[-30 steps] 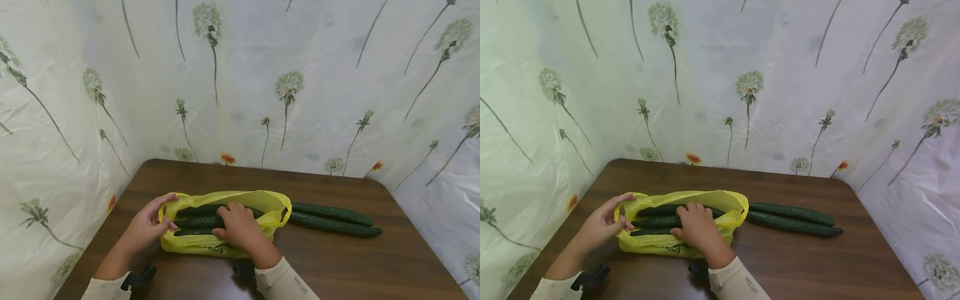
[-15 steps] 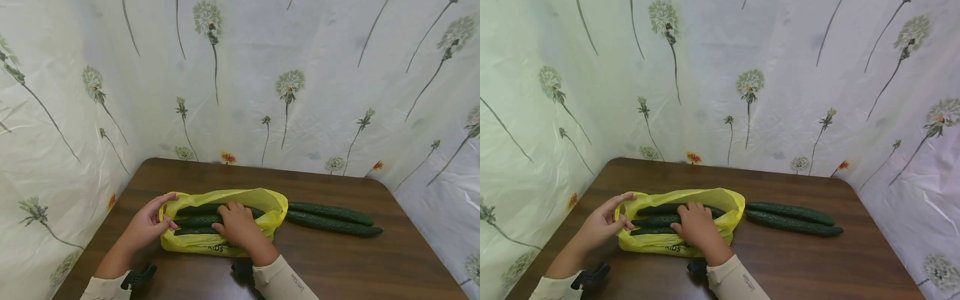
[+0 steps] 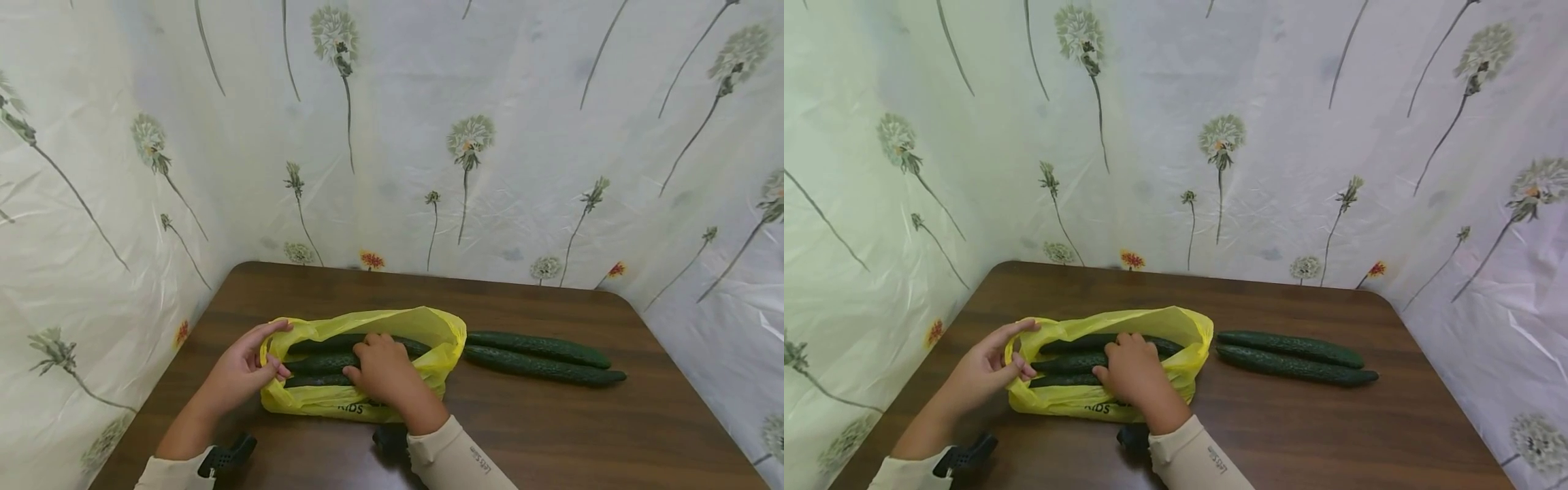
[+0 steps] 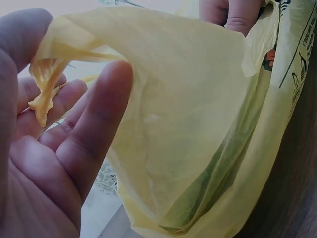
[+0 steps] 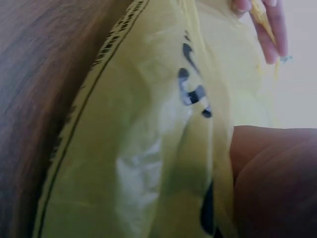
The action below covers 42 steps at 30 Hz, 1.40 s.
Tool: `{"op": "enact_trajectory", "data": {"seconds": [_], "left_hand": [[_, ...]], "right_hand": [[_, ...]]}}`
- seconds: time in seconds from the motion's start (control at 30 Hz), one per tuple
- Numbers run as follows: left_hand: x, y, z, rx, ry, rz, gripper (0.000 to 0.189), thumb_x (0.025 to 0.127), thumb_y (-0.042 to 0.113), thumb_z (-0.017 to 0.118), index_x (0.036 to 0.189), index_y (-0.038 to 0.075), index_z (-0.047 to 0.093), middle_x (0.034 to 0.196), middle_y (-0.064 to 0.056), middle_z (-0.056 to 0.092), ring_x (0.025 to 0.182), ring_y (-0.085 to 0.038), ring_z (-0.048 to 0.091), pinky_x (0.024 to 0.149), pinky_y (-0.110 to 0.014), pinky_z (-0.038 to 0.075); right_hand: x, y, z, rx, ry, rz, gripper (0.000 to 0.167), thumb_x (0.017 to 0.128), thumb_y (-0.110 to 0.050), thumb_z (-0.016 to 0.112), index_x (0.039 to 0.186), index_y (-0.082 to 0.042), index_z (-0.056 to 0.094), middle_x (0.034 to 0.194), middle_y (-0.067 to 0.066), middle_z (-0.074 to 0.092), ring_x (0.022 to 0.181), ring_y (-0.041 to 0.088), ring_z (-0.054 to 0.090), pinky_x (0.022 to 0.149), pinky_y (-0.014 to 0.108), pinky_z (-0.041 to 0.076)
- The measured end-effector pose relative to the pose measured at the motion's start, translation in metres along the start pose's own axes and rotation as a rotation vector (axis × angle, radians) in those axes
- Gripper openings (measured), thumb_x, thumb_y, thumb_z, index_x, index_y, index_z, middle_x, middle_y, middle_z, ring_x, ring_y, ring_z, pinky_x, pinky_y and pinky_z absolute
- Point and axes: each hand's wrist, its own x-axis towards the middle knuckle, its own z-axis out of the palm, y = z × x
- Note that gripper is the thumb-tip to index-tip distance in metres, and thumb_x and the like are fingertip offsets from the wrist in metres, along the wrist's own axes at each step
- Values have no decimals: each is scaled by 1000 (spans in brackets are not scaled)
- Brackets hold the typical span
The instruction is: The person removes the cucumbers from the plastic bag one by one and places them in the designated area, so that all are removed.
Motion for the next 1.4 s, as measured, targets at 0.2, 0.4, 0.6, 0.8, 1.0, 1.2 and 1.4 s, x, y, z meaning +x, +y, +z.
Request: {"op": "enact_trajectory", "data": {"seconds": [0.2,0.4,0.6,0.8,1.0,1.2,1.4], "left_hand": [[-2,-2,1,-3,6,5,67,95,-19,57,157,0,41,151,-25,42,80,-25,76,73,-36,66],[-3,-1,1,1,14,-11,66,95,-19,56,157,1,43,151,-24,42,80,-23,76,73,-35,66],[-1,0,0,14,16,-10,65,96,-18,55,156,3,44,152,-22,43,82,-28,75,73,-36,66],[-1,0,0,11,13,-16,64,96,-18,54,156,3,44,152,-22,43,82,-36,74,74,-36,66],[-1,1,-1,10,17,-7,66,95,-19,56,156,3,44,151,-22,44,82,-37,74,75,-36,66],[1,2,-2,15,20,-11,66,95,-18,57,156,4,44,152,-21,44,82,-35,74,75,-36,66],[1,1,-3,9,19,-1,66,94,-20,56,156,3,44,152,-22,43,81,-36,74,74,-36,66]], "right_hand": [[-2,-2,1,25,-20,1,55,103,-56,58,138,-15,66,135,6,58,119,26,54,97,50,52],[-3,-2,2,104,-35,10,54,103,-56,59,136,-14,64,128,5,56,107,22,49,87,43,47],[0,-2,3,49,-17,21,52,101,-60,56,126,-16,66,121,3,58,98,20,46,77,36,42],[-1,-3,4,-8,-8,-5,47,101,-60,55,115,-17,67,110,2,56,89,18,40,70,33,34],[-2,-2,3,-37,8,-18,46,102,-61,53,109,-17,63,109,2,54,87,19,38,70,34,32],[-5,-3,-5,-62,33,-34,44,102,-60,52,102,-17,58,112,6,54,91,21,38,73,36,31],[-7,-4,-9,-58,27,-47,42,103,-59,53,97,-18,55,106,4,54,87,22,37,72,36,28]]}}
